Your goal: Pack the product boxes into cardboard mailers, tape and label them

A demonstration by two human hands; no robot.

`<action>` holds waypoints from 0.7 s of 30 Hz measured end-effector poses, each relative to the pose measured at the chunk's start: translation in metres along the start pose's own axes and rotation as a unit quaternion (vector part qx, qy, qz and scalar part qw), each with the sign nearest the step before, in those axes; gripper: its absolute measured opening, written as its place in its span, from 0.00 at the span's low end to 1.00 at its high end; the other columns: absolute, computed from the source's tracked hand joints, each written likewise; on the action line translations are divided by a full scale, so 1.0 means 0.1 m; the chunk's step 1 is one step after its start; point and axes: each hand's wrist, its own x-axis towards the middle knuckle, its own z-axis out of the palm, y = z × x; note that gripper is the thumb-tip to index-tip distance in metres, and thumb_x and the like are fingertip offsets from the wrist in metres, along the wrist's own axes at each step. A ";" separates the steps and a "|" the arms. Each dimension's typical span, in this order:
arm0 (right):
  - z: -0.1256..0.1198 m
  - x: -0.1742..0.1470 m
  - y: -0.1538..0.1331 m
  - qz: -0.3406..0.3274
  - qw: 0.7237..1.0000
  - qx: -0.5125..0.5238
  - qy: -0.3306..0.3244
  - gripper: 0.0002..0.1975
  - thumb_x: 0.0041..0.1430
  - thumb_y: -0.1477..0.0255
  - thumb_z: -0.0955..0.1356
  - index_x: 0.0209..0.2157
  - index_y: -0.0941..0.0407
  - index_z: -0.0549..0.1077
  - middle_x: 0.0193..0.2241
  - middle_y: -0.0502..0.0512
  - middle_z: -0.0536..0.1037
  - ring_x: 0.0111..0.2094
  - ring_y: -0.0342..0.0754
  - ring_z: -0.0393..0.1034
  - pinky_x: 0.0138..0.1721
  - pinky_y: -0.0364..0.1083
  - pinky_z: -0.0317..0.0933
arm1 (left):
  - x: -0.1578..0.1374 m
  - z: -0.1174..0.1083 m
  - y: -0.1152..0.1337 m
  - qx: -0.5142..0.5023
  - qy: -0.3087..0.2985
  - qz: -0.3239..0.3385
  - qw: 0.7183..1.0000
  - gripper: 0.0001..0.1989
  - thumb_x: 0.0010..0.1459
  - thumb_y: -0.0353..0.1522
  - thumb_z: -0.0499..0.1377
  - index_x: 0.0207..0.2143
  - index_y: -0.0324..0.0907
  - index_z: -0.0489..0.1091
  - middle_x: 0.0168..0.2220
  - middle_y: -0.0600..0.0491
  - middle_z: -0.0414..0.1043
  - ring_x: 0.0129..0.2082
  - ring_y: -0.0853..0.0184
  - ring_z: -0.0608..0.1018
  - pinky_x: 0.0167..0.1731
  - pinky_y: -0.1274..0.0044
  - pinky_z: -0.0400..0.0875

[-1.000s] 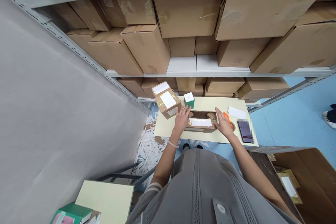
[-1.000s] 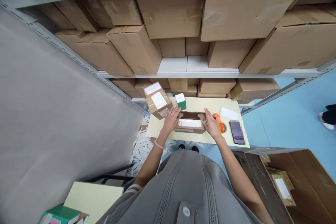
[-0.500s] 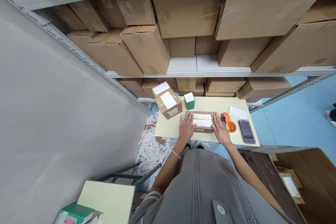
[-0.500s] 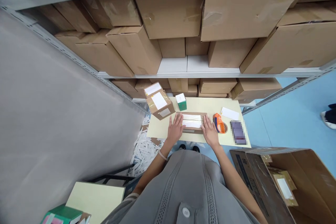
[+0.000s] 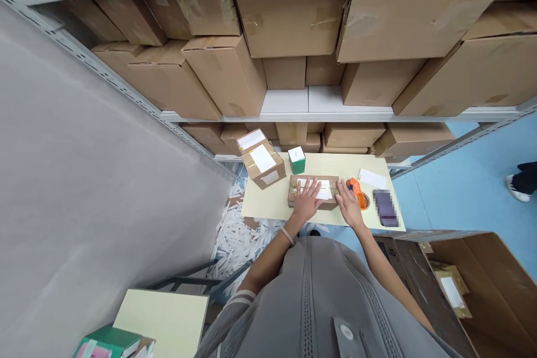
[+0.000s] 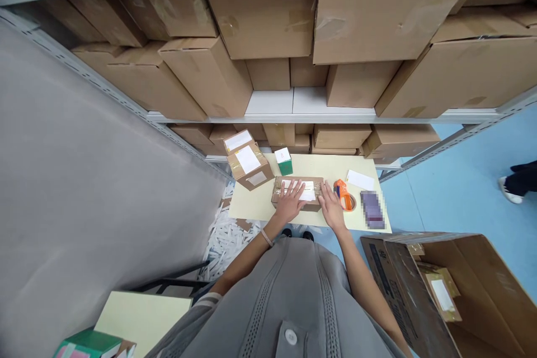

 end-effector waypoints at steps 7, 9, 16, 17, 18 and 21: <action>0.16 0.05 0.75 0.303 0.953 -0.010 -0.016 0.25 0.60 0.61 0.60 0.51 0.63 0.71 0.47 0.73 0.74 0.51 0.63 0.70 0.47 0.59 0.66 | -0.01 0.00 0.01 -0.018 -0.001 0.000 1.000 0.32 0.67 0.44 0.47 0.70 0.47 0.46 0.70 0.54 0.47 0.71 0.58 0.47 0.69 0.54 0.38; 0.26 0.07 0.87 0.314 0.948 -0.011 -0.051 0.21 0.56 0.62 0.64 0.44 0.62 0.74 0.41 0.71 0.76 0.46 0.63 0.73 0.43 0.60 0.67 | -0.02 0.00 0.01 -0.016 0.001 -0.001 1.000 0.32 0.67 0.45 0.46 0.70 0.47 0.46 0.70 0.54 0.46 0.71 0.58 0.47 0.69 0.55 0.38; 0.43 0.07 1.02 0.290 0.954 0.003 -0.073 0.15 0.50 0.63 0.66 0.35 0.59 0.74 0.36 0.69 0.76 0.52 0.65 0.69 0.53 0.65 0.60 | -0.09 -0.04 0.04 -0.007 -0.006 -0.002 1.000 0.32 0.68 0.46 0.44 0.70 0.47 0.44 0.71 0.54 0.45 0.71 0.59 0.47 0.69 0.56 0.39; 0.43 0.07 1.04 0.279 0.958 0.010 -0.065 0.15 0.51 0.62 0.66 0.34 0.58 0.74 0.35 0.68 0.77 0.54 0.65 0.68 0.55 0.65 0.57 | -0.11 -0.05 0.04 -0.007 -0.004 -0.001 1.000 0.32 0.68 0.46 0.44 0.70 0.47 0.44 0.71 0.54 0.45 0.71 0.59 0.46 0.69 0.56 0.39; 0.43 0.06 1.06 0.267 0.962 0.017 -0.056 0.14 0.51 0.61 0.65 0.33 0.57 0.73 0.35 0.66 0.77 0.56 0.64 0.66 0.57 0.66 0.55 | -0.12 -0.06 0.04 -0.007 -0.002 0.000 1.000 0.32 0.68 0.47 0.44 0.70 0.47 0.45 0.71 0.54 0.45 0.71 0.59 0.46 0.69 0.56 0.39; 0.45 0.05 1.09 0.249 0.967 0.042 -0.031 0.16 0.51 0.58 0.63 0.30 0.55 0.73 0.32 0.64 0.77 0.59 0.64 0.62 0.59 0.67 0.51 | -0.15 -0.07 0.04 -0.006 0.003 -0.002 1.000 0.32 0.68 0.48 0.44 0.70 0.47 0.47 0.70 0.54 0.48 0.71 0.59 0.47 0.69 0.57 0.40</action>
